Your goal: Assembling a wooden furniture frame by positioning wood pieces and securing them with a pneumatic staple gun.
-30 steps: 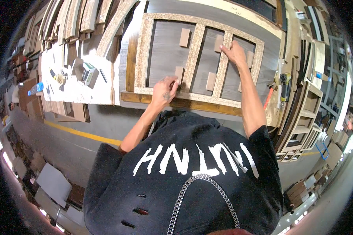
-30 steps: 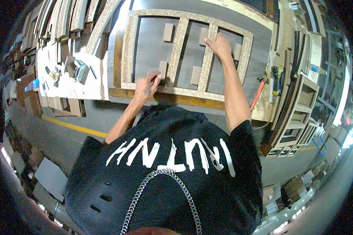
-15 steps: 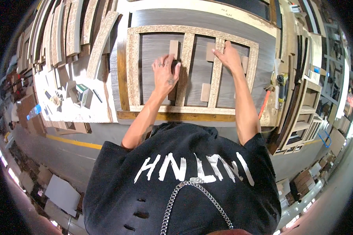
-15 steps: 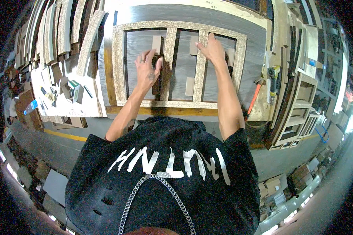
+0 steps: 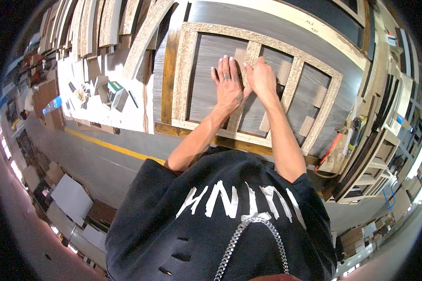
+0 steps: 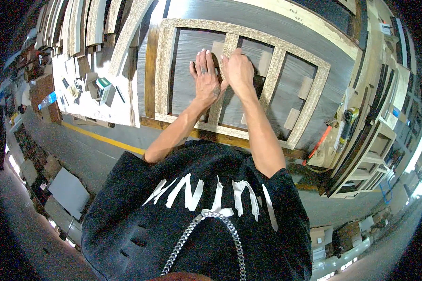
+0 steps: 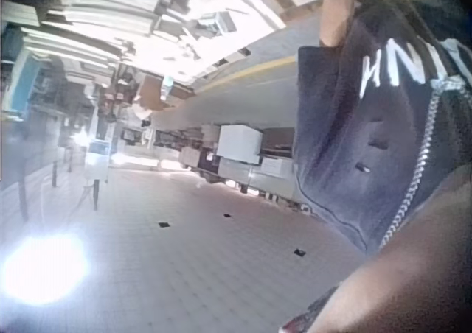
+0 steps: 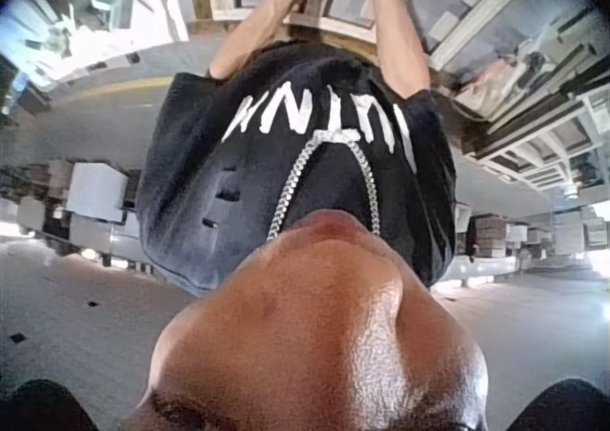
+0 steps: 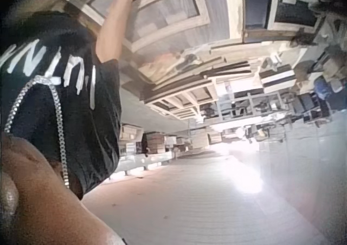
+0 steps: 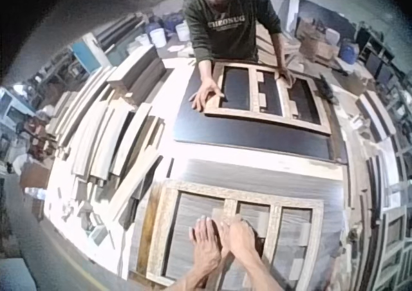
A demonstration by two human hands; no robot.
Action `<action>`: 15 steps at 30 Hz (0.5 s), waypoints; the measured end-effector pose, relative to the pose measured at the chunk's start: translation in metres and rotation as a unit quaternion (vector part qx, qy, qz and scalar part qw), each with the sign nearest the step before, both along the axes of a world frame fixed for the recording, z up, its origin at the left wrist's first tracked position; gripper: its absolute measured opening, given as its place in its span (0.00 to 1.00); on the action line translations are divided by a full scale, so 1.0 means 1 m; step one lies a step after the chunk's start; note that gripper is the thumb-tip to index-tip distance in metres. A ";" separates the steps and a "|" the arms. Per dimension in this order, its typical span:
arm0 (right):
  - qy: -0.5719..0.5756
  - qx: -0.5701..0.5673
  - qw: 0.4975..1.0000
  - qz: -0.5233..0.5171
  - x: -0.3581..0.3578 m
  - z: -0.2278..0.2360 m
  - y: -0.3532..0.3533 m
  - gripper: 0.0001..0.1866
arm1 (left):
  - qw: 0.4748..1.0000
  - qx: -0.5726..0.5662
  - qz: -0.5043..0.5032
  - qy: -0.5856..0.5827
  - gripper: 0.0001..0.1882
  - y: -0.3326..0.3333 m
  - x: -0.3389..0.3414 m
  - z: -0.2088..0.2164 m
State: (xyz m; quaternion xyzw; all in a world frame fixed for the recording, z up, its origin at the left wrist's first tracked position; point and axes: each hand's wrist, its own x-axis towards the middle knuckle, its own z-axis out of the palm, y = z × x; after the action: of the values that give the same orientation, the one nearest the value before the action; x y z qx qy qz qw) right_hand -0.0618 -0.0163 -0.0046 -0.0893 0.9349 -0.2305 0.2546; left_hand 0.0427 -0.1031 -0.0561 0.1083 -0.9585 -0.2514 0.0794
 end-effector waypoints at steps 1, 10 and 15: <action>-0.007 -0.008 1.000 0.015 -0.001 -0.003 0.001 0.23 | 1.000 -0.003 -0.001 -0.006 0.48 -0.002 0.002 -0.002; 0.038 -0.109 0.976 -0.186 0.014 0.016 0.078 0.23 | 0.991 0.011 0.134 -0.002 0.34 -0.080 0.078 0.026; 0.299 0.276 0.894 -0.187 0.008 -0.033 0.245 0.35 | 0.983 -0.008 0.182 0.020 0.31 -0.141 0.120 0.032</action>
State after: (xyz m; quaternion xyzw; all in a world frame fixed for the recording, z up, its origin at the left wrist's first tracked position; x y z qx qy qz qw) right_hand -0.0537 0.2289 -0.0372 0.0962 0.9924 0.0308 -0.0708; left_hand 0.1628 -0.2441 -0.0245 0.2757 -0.9228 -0.2274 0.1436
